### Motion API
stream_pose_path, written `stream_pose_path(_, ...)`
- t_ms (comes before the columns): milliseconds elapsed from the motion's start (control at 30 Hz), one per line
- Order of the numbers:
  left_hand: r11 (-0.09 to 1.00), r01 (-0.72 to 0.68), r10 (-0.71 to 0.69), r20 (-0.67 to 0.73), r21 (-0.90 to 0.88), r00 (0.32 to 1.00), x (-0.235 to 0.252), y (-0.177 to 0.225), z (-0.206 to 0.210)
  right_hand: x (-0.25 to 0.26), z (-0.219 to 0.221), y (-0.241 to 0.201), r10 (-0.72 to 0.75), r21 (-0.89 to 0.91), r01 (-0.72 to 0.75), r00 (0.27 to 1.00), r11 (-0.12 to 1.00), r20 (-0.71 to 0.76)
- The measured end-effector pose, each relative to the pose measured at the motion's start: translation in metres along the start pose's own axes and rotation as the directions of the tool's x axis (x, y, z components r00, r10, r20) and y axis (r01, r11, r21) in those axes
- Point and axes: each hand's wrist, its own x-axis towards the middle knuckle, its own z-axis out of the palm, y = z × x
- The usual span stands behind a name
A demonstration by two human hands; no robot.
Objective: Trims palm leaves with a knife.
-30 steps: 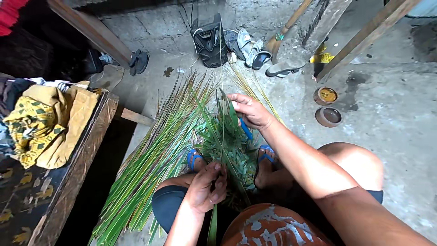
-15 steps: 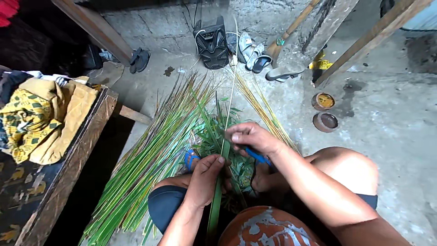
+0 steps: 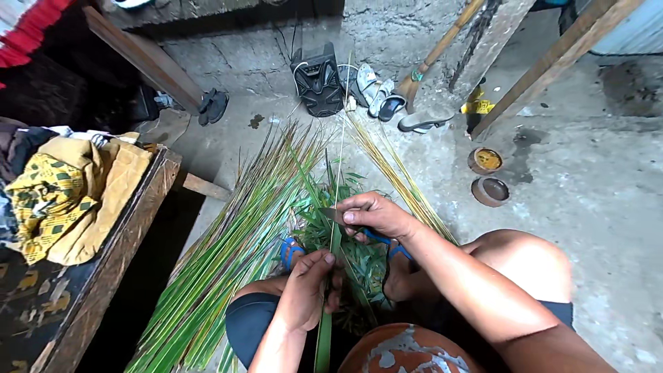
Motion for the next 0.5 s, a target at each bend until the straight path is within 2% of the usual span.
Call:
stream_pose_path(167,1.000,-0.026,0.026,-0.040,-0.007,0.999,-0.004,0.002,-0.004,0.014,0.006,-0.002,-0.003,-0.036,0.002,0.999,0.999,-0.032)
stream_pose_path(400,1.000,-0.029,0.029,-0.049,0.001,0.998,-0.017,-0.005,-0.010,0.037,-0.011,-0.017,-0.024,0.020,0.028,0.985,0.999,-0.173)
stream_pose_path(500,0.999,-0.037,0.036,-0.034,-0.033,0.999,-0.027,-0.011,-0.016,0.048,-0.024,-0.030,-0.019,0.035,0.023,0.991,0.999,-0.130)
